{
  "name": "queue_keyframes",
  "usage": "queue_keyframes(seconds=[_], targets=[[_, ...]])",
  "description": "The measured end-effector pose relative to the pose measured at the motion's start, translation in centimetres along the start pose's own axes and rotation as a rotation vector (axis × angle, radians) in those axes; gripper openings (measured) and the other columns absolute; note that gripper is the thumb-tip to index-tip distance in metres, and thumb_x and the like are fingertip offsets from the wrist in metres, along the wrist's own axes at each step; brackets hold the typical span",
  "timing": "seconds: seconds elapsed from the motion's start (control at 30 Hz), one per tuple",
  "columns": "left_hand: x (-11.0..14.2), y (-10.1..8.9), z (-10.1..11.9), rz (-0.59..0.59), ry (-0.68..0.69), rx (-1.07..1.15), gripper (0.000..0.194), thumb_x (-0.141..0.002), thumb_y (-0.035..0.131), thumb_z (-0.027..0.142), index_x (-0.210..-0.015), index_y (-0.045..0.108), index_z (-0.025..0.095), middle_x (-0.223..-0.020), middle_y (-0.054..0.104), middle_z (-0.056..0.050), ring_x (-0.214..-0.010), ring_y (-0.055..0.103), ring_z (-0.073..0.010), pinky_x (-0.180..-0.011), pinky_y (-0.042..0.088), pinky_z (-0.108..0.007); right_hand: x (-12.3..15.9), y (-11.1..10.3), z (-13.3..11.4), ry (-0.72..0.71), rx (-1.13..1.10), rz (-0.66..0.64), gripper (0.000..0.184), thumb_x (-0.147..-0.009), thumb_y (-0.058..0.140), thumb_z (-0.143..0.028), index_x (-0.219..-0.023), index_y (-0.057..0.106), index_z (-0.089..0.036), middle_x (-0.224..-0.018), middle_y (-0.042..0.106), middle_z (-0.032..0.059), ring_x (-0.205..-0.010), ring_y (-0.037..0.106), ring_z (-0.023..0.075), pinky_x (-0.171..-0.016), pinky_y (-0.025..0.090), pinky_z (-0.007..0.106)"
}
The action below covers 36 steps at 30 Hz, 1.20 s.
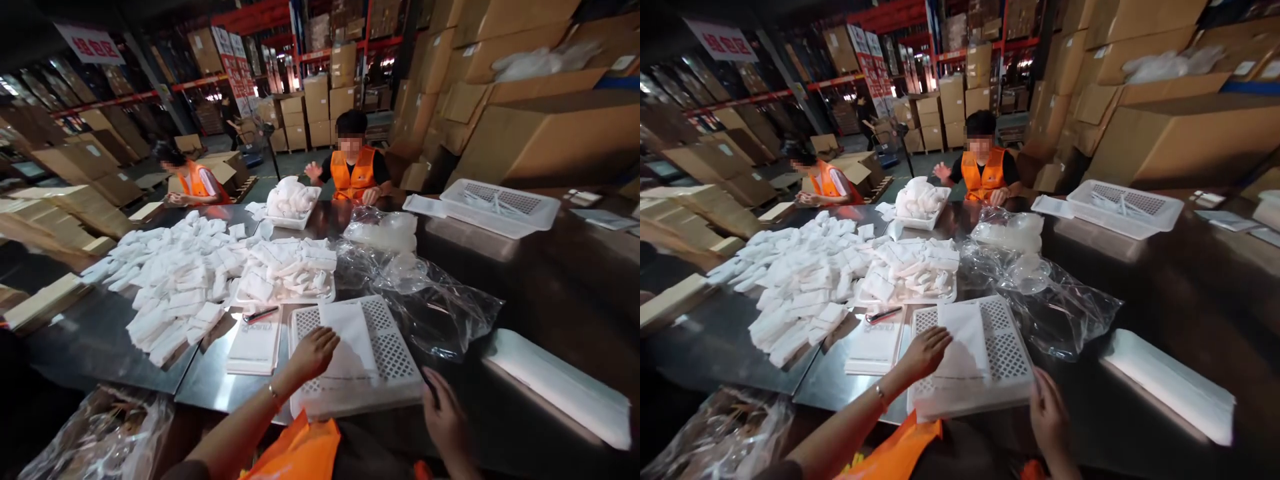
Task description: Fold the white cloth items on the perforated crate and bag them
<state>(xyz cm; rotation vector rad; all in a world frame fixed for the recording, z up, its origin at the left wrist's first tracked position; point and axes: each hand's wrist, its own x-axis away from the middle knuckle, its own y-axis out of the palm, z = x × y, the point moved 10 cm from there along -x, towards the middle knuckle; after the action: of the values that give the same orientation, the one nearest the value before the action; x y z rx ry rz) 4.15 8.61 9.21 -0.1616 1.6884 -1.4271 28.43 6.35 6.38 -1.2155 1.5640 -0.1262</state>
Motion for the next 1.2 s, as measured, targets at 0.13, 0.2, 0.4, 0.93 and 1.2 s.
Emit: queue_keyframes(seconds=[0.13, 0.2, 0.4, 0.93, 1.2], targets=[[-4.8, 4.0, -1.6, -0.229, 0.109, -0.013, 0.024, -0.093, 0.047, 0.018, -0.108, 0.063, 0.009, -0.110, 0.067, -0.015, -0.109, 0.061, -0.0248, -0.093, 0.051, -0.039, -6.8, 8.4, -6.1, -0.494, -0.027, -0.268, 0.040, -0.091, 0.034, -0.009, -0.118, 0.063, -0.018, -0.108, 0.070, 0.0099, -0.104, 0.065, 0.0200, -0.091, 0.056, 0.038], [-4.7, 5.7, -3.1, -0.327, 0.096, -0.024, 0.018, -0.092, 0.052, 0.021, -0.095, 0.065, 0.010, -0.094, 0.069, -0.012, -0.096, 0.065, -0.0232, -0.085, 0.053, -0.036, -9.8, 12.5, -7.2, -0.579, -0.041, -0.394, 0.036, -0.090, 0.036, -0.007, -0.097, 0.069, -0.017, -0.097, 0.072, 0.0082, -0.095, 0.068, 0.0179, -0.093, 0.054, 0.037], [0.1, 6.3, -4.8, -0.300, 0.187, 0.106, 0.038, -0.092, 0.053, 0.045, -0.105, 0.067, 0.011, -0.110, 0.070, -0.013, -0.112, 0.061, -0.0232, -0.101, 0.046, -0.036, -8.7, 17.4, -7.8, -0.729, -0.075, -0.650, 0.027, -0.088, 0.045, -0.010, -0.075, 0.067, -0.019, -0.080, 0.072, 0.0024, -0.091, 0.068, 0.0168, -0.104, 0.045, 0.044], [4.0, 5.5, 1.3, -0.120, 0.361, -0.126, 0.031, -0.095, 0.048, 0.019, -0.122, 0.060, 0.012, -0.137, 0.055, -0.013, -0.133, 0.044, -0.0290, -0.115, 0.031, -0.051, -3.0, 12.2, -5.9, -1.162, 0.011, -0.649, 0.052, -0.088, 0.050, -0.012, -0.138, 0.047, -0.026, -0.141, 0.051, 0.0090, -0.134, 0.041, 0.0309, -0.098, 0.049, 0.057], [4.4, 4.2, 0.9, -0.110, 0.366, -0.046, 0.025, -0.096, 0.046, 0.018, -0.107, 0.067, 0.011, -0.126, 0.064, -0.009, -0.125, 0.054, -0.0208, -0.115, 0.035, -0.037, -2.7, 9.5, -6.4, -1.174, -0.180, -0.641, 0.038, -0.092, 0.046, -0.009, -0.127, 0.058, -0.018, -0.131, 0.060, 0.0090, -0.131, 0.045, 0.0213, -0.110, 0.043, 0.044]])
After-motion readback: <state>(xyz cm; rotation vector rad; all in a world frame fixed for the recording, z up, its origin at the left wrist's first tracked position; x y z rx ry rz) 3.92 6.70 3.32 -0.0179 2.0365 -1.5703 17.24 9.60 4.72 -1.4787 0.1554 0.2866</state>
